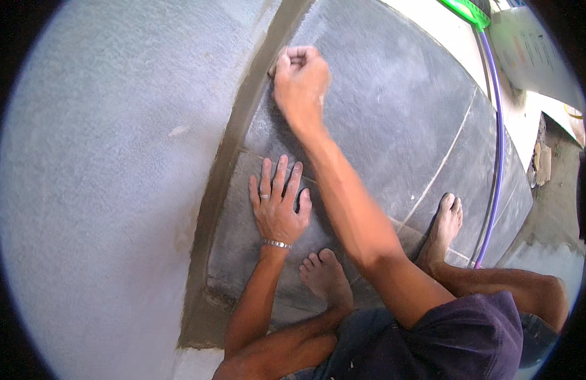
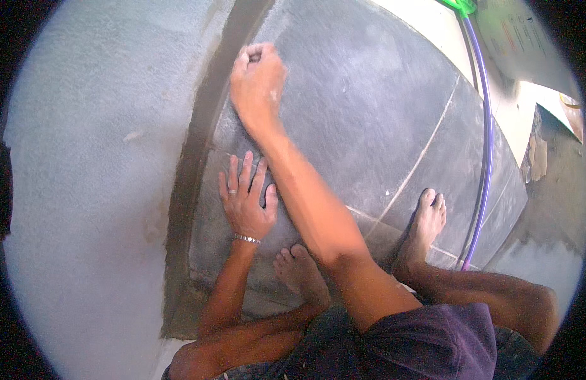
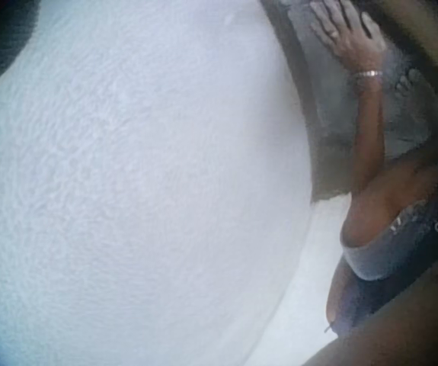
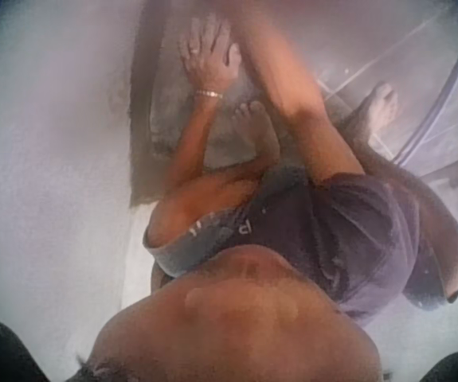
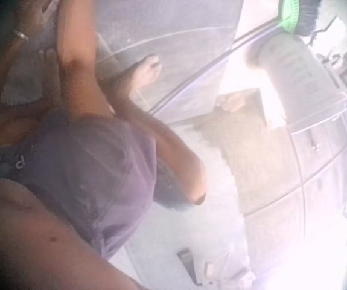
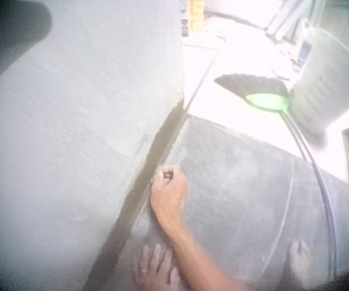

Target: The person sweeps a tiled floor area with a broom, then kneels to apply grout into the gaps between tiles using a small folded piece of cardboard. The person repeatedly rubs the cardboard along the grout lines to smooth and fill them.

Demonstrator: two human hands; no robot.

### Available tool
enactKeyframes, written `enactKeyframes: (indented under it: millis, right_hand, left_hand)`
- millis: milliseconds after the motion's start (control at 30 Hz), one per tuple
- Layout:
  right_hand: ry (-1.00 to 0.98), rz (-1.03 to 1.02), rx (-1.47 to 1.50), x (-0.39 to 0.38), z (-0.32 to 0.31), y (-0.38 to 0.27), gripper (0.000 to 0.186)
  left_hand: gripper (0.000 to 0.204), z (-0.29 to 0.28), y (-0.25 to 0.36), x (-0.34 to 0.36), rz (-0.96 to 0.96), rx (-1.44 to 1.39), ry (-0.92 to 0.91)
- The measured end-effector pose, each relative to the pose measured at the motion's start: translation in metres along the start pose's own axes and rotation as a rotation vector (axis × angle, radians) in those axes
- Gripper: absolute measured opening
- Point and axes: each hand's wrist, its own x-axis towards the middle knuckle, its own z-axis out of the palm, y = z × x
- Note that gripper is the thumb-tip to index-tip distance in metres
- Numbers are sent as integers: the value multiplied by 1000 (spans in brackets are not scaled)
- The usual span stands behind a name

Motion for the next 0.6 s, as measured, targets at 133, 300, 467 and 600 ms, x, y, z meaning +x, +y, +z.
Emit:
enactKeyframes:
  millis: [133, 300, 467, 600]
  right_hand:
    - [61, -91, -74, 25, 7, -2, 14]
    - [-22, -94, -83, -15, 6, 1, 10]
    - [-171, 14, 88, -60, -13, 2, 10]
    - [-97, 281, 126, -52, -20, 2, 12]
  left_hand:
    - [56, 0, 1, 0, -3, 0, 10]
    - [48, 5, -2, -3, -1, 21, 27]
    - [45, 10, -8, -7, 8, -46, 109]
    - [44, 11, -7, -8, -2, -96, 182]
